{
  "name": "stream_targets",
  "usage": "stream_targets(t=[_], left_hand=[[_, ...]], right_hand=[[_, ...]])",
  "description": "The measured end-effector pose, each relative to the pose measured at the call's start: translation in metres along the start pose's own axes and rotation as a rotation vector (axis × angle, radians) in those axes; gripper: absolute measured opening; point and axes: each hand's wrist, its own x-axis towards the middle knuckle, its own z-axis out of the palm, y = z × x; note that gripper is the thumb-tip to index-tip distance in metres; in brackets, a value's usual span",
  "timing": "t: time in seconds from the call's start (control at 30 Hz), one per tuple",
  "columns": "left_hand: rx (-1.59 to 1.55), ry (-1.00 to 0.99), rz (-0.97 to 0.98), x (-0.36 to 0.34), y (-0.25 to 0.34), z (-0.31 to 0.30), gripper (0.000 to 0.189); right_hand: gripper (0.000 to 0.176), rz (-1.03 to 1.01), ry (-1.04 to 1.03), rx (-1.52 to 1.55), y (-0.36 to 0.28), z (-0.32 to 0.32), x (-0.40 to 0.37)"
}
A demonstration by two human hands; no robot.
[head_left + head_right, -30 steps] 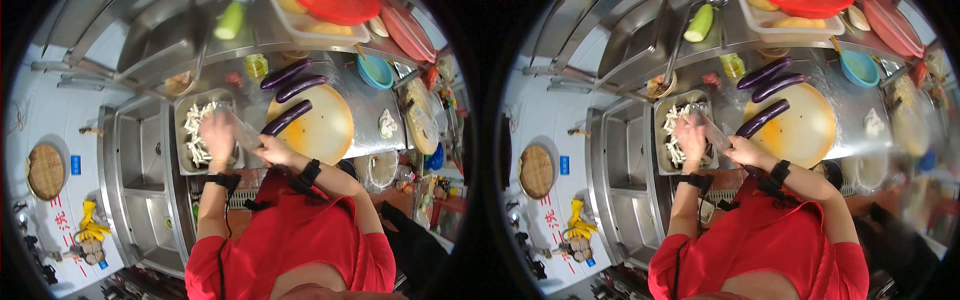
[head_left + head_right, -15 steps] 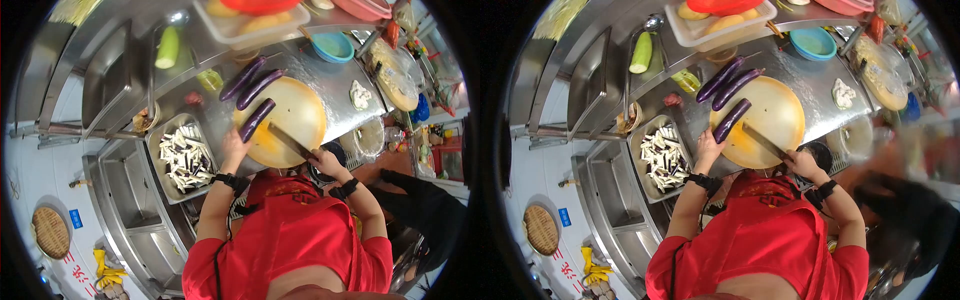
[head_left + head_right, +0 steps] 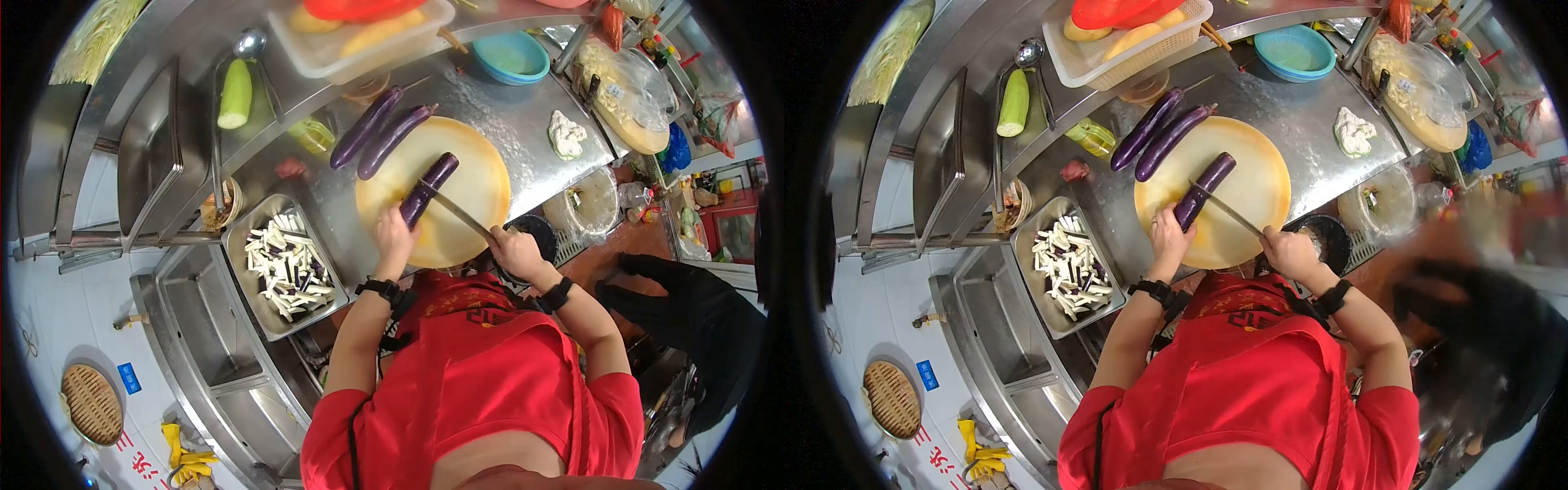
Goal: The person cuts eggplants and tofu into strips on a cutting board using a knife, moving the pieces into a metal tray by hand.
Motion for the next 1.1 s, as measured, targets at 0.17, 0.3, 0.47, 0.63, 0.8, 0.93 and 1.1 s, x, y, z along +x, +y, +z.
stream_targets(t=[0.17, 0.3, 0.47, 0.63, 0.8, 0.93, 1.1], left_hand=[[0.002, 0.025, -0.011, 0.000, 0.000, -0.001, 0.053], [0.006, 0.078, 0.016, 0.001, 0.001, 0.002, 0.050], [0.058, 0.031, 0.037, 0.003, -0.002, 0.004, 0.048], [0.145, 0.032, 0.164, 0.001, -0.001, 0.007, 0.047], [-0.120, -0.204, 0.203, 0.005, -0.014, -0.010, 0.050], [-0.133, -0.313, 0.587, 0.011, 0.010, -0.037, 0.053], [-0.113, -0.152, 0.401, -0.018, 0.010, -0.017, 0.039]], right_hand=[[0.021, -0.029, -0.019, -0.018, 0.002, 0.002, 0.003], [0.019, -0.044, -0.066, -0.068, 0.000, 0.001, 0.011], [0.014, -0.016, -0.179, -0.243, -0.012, 0.017, 0.026], [0.021, 0.007, -0.132, -0.178, -0.007, 0.081, 0.080], [0.023, -0.021, -0.119, -0.148, 0.010, 0.055, 0.076], [0.023, -0.037, -0.147, -0.129, 0.030, 0.026, 0.055], [0.025, -0.045, -0.162, -0.069, 0.042, 0.022, 0.021]])
